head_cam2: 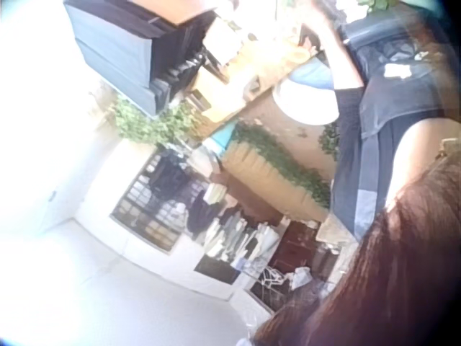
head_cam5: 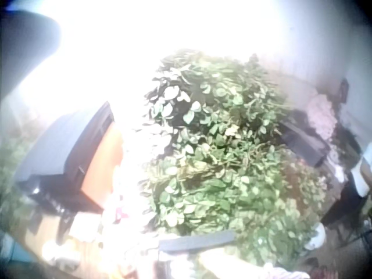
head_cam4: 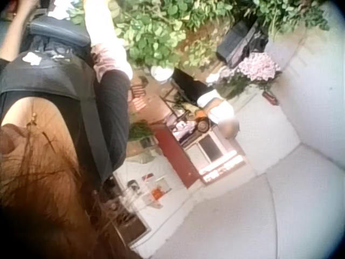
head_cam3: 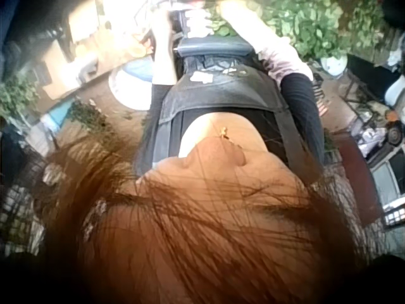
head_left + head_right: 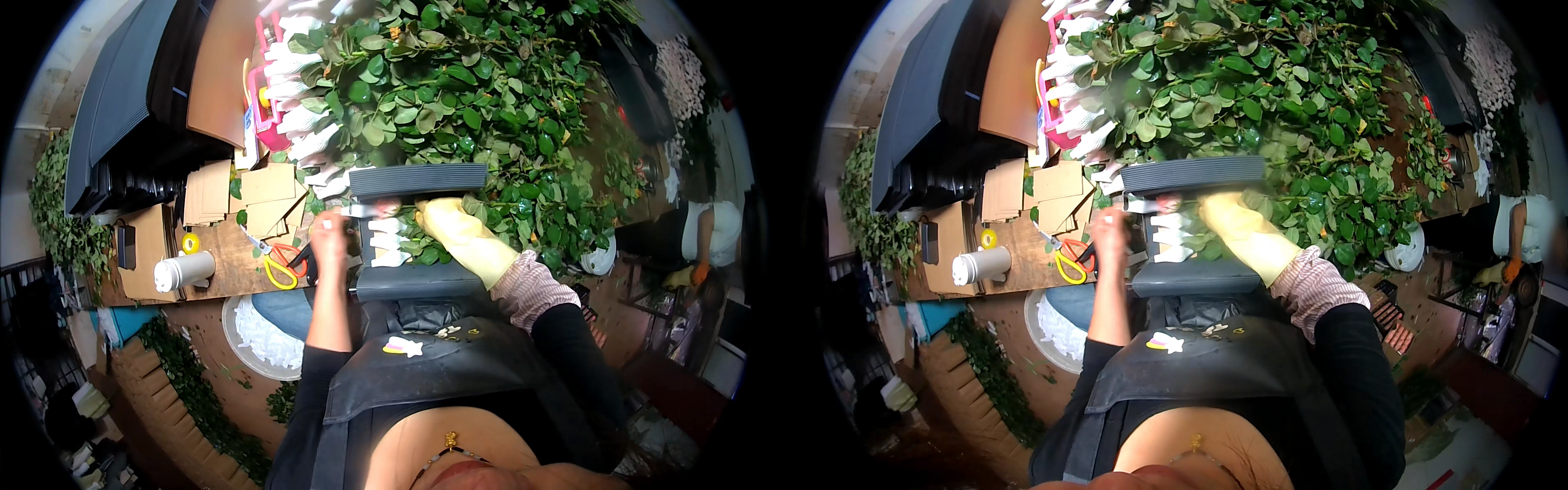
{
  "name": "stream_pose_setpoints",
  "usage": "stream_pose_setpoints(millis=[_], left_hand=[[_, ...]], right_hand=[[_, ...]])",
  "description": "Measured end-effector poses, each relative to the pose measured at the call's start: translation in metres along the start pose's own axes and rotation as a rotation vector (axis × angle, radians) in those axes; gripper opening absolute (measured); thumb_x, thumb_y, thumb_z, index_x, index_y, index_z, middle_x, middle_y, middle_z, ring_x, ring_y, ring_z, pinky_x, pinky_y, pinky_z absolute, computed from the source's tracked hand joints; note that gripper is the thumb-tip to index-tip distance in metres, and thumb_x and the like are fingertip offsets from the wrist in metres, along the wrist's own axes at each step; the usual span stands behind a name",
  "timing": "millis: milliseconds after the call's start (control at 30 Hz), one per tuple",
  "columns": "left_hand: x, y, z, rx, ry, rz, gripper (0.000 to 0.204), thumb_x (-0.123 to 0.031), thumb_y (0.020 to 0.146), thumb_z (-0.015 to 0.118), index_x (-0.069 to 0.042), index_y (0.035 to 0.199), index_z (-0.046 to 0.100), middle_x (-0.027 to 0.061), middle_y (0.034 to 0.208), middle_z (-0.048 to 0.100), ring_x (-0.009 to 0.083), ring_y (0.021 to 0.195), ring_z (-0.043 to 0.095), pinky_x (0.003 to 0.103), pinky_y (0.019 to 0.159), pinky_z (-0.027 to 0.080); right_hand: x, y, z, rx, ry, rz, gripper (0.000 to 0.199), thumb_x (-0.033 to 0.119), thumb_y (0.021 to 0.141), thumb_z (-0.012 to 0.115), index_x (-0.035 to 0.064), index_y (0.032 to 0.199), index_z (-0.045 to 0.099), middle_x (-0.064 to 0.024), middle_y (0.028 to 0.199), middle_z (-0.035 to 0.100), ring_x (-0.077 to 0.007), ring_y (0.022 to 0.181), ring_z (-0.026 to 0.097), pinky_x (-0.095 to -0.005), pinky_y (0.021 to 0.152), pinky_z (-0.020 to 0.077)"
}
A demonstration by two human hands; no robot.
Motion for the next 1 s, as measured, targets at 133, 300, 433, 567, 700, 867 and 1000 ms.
stream_pose_setpoints(millis=[133,300,433,567,700,867,1000], left_hand=[[-0.063,-0.007,-0.029,0.126,0.118,0.492,0.029,-0.019,0.101,0.068,-0.006,0.077,0.058,-0.001,0.077,0.067,0.0104,0.069,0.06,0.03,0.062,0.049],[-0.03,-0.018,0.024,0.278,0.835,0.303,0.035,-0.038,0.093,0.076,-0.005,0.091,0.065,0.0174,0.081,0.071,0.0278,0.074,0.069,0.04,0.072,0.054],[-0.011,-0.018,0.056,0.385,0.743,0.247,0.037,-0.042,0.095,0.075,-0.005,0.096,0.07,0.0228,0.091,0.075,0.0296,0.085,0.073,0.041,0.08,0.054],[-0.015,-0.008,0.008,0.208,0.563,0.153,0.034,-0.038,0.098,0.074,-0.005,0.091,0.069,0.015,0.093,0.076,0.0214,0.089,0.071,0.036,0.081,0.053],[-0.05,-0.012,-0.029,0.234,0.189,0.312,0.019,-0.018,0.096,0.075,-0.004,0.087,0.066,0.0002,0.082,0.067,0.0089,0.076,0.06,0.028,0.071,0.05],[-0.025,-0.034,0.017,0.463,0.872,0.264,0.036,-0.033,0.087,0.086,-0.002,0.099,0.072,0.0104,0.086,0.075,0.0144,0.08,0.068,0.033,0.076,0.055],[0.0,-0.033,0.034,0.536,0.727,0.097,0.036,-0.033,0.088,0.086,-0.001,0.1,0.074,0.0072,0.083,0.075,0.013,0.077,0.066,0.032,0.075,0.054]], right_hand=[[-0.009,-0.011,-0.004,0.258,0.102,0.077,0.061,0.048,0.1,0.063,0.0121,0.149,0.057,-0.0184,0.131,0.07,-0.0359,0.122,0.067,-0.0444,0.104,0.0528],[-0.004,0.004,0.012,0.198,-0.155,-0.038,0.076,0.052,0.094,0.072,0.0076,0.153,0.051,-0.0198,0.126,0.072,-0.036,0.119,0.069,-0.0428,0.103,0.0536],[-0.003,0.013,0.031,0.067,-0.121,-0.042,0.078,0.051,0.093,0.074,0.0072,0.153,0.05,-0.0199,0.126,0.072,-0.0361,0.118,0.069,-0.0426,0.103,0.0538],[-0.011,0.009,0.027,0.11,-0.054,-0.021,0.079,0.05,0.092,0.076,0.0067,0.154,0.05,-0.02,0.125,0.072,-0.0362,0.117,0.069,-0.0424,0.102,0.0539],[-0.02,0.002,0.024,0.307,0.161,0.048,0.083,0.049,0.087,0.082,0.0077,0.152,0.051,-0.017,0.123,0.073,-0.0355,0.115,0.071,-0.0404,0.101,0.0548],[-0.006,0.002,0.028,0.141,-0.073,-0.075,0.078,0.047,0.077,0.09,0.0072,0.137,0.059,-0.0172,0.114,0.075,-0.0338,0.109,0.072,-0.0427,0.096,0.0563],[-0.002,-0.004,0.031,-0.088,-0.107,-0.136,0.078,0.044,0.073,0.092,0.0062,0.134,0.06,-0.0187,0.108,0.075,-0.0344,0.102,0.073,-0.0448,0.092,0.057]])
Point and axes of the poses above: each hand's wrist, its own y-axis towards the middle knuckle, its own z-axis out of the palm, x = y × z, the point moved 8 cm from there along y, towards the middle knuckle
